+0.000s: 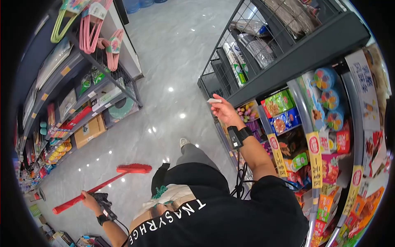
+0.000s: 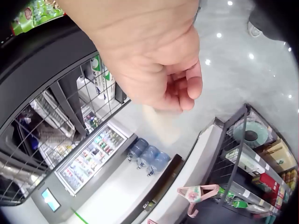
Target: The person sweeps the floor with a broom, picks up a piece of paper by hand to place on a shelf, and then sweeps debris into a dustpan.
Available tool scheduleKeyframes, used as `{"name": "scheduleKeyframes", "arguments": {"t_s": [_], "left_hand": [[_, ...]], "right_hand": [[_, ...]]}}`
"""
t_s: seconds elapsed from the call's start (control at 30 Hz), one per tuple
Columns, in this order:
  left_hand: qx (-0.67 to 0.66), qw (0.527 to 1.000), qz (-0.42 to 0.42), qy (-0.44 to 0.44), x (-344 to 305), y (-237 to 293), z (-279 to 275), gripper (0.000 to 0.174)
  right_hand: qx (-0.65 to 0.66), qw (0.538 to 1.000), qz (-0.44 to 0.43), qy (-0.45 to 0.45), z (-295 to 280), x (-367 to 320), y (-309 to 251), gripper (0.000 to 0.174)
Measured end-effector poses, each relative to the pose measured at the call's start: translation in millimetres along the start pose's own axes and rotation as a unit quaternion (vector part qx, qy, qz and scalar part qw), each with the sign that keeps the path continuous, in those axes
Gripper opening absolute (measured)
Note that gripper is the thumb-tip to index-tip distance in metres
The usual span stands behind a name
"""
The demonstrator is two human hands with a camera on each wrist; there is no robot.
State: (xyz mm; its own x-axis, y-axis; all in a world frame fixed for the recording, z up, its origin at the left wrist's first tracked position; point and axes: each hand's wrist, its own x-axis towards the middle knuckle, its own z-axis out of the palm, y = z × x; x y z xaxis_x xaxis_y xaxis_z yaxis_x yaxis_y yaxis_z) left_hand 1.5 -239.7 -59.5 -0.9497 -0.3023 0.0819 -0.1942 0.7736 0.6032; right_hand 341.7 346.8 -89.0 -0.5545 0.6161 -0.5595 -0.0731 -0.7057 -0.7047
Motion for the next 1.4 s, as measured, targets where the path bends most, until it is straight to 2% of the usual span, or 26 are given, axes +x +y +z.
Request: {"name": "scheduleKeyframes", "arguments": {"t_s": [0.13, 0.17, 0.3, 0.37, 0.53, 0.67, 0.73, 0.77, 0.8, 0.83, 0.87, 0.93, 1.03, 1.1, 1.13, 1.17, 1.27, 1.3, 1.4], "left_hand": [[0.016, 1.000, 0.002, 0.006, -18.3, 6.9, 5.6, 0.041], [0.042, 0.999, -0.005, 0.000, -22.2, 10.7, 7.4, 0.047], [0.008, 1.000, 0.021, 0.004, -23.5, 18.0, 21.6, 0.045], [0.054, 0.999, 0.008, 0.002, -22.7, 31.2, 23.9, 0.043], [0.052, 0.998, -0.038, 0.004, -5.2, 41.4, 32.7, 0.044], [0.078, 0.996, -0.050, 0.013, 18.6, 43.1, 35.7, 0.047], [0.118, 0.990, -0.064, 0.034, 33.0, 32.0, 33.9, 0.050], [0.139, 0.987, -0.060, 0.045, 51.8, 8.5, 33.7, 0.051], [0.160, 0.983, -0.049, 0.079, 39.9, 25.0, 31.1, 0.051], [0.141, 0.986, -0.059, 0.062, 51.2, 7.8, 29.5, 0.051], [0.150, 0.982, -0.079, 0.079, 54.2, 0.6, 29.2, 0.051], [0.146, 0.978, -0.111, 0.102, 40.3, 21.5, 28.3, 0.052], [0.112, 0.982, -0.140, 0.063, 58.1, -1.5, 26.7, 0.054], [0.147, 0.979, -0.143, 0.010, 63.2, -4.0, 17.9, 0.058], [0.162, 0.976, -0.143, 0.001, 65.2, -5.5, 15.6, 0.058], [0.167, 0.975, -0.148, 0.000, 63.9, -1.4, 17.5, 0.058], [0.190, 0.969, -0.160, -0.006, 63.4, 10.4, 15.7, 0.059], [0.195, 0.967, -0.161, -0.008, 61.9, 15.9, 18.8, 0.059], [0.212, 0.962, -0.171, -0.012, 61.9, 22.3, 18.5, 0.059]], "right_hand": [[0.096, 0.995, -0.018, 0.030, -38.9, 60.5, -10.0, 0.030], [0.104, 0.993, -0.019, 0.049, -40.3, 68.8, -15.8, 0.019], [0.140, 0.979, -0.034, 0.143, -36.2, 90.5, -29.5, 0.010], [0.134, 0.980, -0.022, 0.143, -45.2, 100.5, -31.0, 0.005], [0.145, 0.967, 0.028, 0.208, -69.6, 119.5, -22.7, 0.011], [0.145, 0.956, 0.008, 0.255, -82.2, 123.7, -18.6, 0.017], [0.175, 0.953, -0.007, 0.249, -92.9, 129.7, -14.2, 0.018], [0.196, 0.951, -0.004, 0.237, -95.1, 132.3, -13.6, 0.018], [0.216, 0.950, -0.001, 0.225, -93.5, 137.4, -15.2, 0.019], [0.202, 0.937, 0.016, 0.283, -87.0, 141.9, -18.1, 0.025], [0.222, 0.930, 0.035, 0.292, -86.8, 146.0, -17.3, 0.022], [0.108, 0.935, 0.023, 0.336, -92.3, 162.9, -6.1, 0.012], [0.143, 0.908, -0.003, 0.394, -102.3, 196.6, 14.5, 0.012], [-0.032, 0.930, -0.087, 0.355, -108.6, 210.5, 26.3, 0.008], [0.123, 0.914, -0.074, 0.380, -112.6, 220.2, 29.2, 0.008], [0.276, 0.865, -0.071, 0.412, -96.0, 218.5, 18.4, 0.009], [0.251, 0.888, -0.127, 0.364, -106.1, 230.0, 26.8, 0.011], [0.246, 0.880, -0.133, 0.383, -107.8, 237.8, 28.4, 0.008], [0.334, 0.864, -0.116, 0.359, -122.1, 255.3, 29.7, 0.009]]}}
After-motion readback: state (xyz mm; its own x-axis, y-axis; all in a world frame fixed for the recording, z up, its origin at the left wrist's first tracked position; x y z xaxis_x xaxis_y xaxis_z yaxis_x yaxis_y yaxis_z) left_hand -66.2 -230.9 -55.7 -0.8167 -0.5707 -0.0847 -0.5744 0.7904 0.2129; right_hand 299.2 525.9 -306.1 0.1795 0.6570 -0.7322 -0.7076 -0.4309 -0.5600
